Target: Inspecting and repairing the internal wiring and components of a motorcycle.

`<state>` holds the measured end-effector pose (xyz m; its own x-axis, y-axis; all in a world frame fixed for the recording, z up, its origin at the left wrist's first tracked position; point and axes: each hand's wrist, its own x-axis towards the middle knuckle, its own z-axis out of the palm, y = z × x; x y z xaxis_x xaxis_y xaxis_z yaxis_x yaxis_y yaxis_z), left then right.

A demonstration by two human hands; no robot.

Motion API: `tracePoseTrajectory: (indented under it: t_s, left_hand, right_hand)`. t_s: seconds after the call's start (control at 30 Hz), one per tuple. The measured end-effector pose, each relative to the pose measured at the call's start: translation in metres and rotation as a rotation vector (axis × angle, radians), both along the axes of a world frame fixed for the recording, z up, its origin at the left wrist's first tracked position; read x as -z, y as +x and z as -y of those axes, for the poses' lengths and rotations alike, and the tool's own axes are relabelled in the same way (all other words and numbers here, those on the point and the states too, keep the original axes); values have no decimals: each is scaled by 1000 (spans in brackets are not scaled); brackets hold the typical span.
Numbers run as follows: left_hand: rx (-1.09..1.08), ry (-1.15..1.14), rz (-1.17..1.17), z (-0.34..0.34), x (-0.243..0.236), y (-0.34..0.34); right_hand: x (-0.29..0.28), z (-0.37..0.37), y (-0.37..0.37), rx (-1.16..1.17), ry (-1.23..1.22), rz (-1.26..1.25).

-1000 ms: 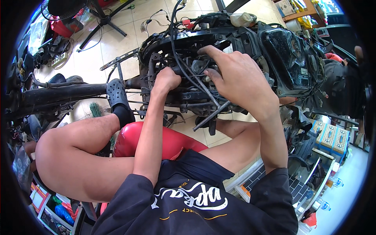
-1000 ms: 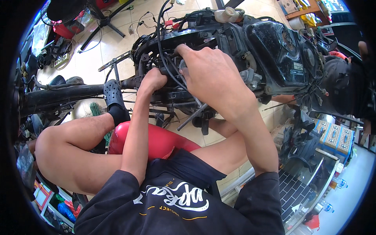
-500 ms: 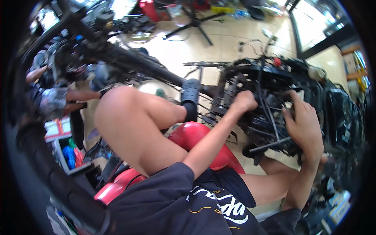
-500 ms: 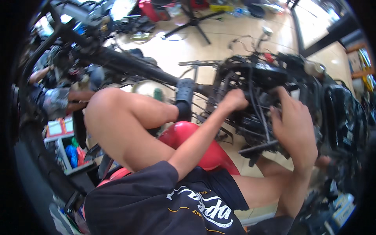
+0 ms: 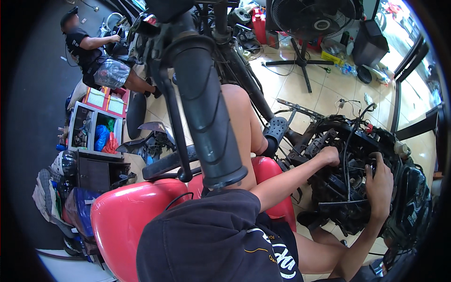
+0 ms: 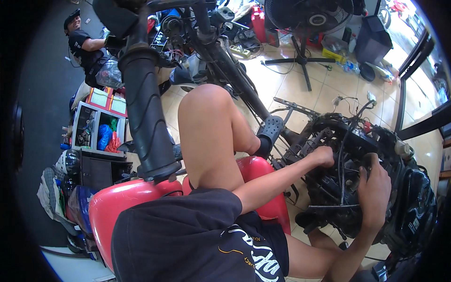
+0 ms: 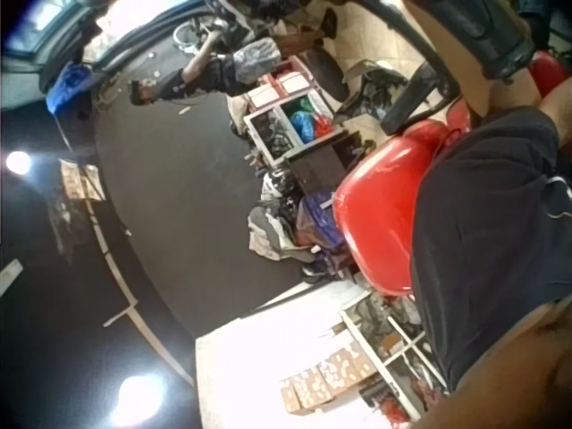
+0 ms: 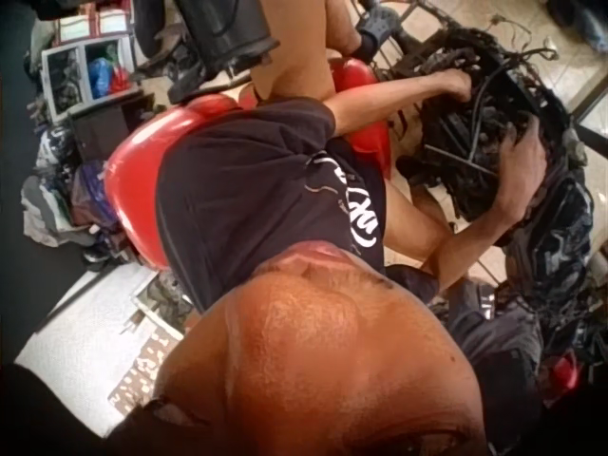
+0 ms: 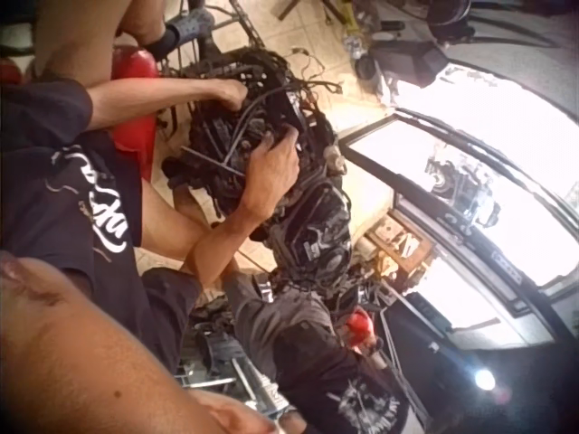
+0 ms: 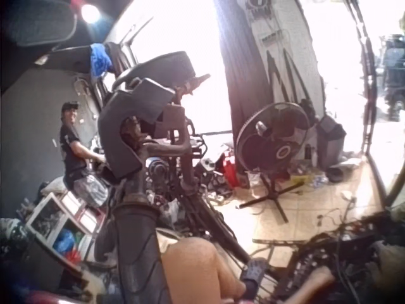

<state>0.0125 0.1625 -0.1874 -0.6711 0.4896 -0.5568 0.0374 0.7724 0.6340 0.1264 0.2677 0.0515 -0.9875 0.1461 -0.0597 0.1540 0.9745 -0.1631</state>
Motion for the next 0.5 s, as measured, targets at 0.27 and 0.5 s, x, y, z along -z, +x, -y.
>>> tracePoseTrajectory:
  t_s: [0.27,0.5]
  left_hand:
    - [32,-11,-20,-2,4,-3]
    - [34,22,-30,-7,0,1]
  right_hand:
    - [-10,11,-3,120,17,103]
    - [-2,6,6,88,-25,-66]
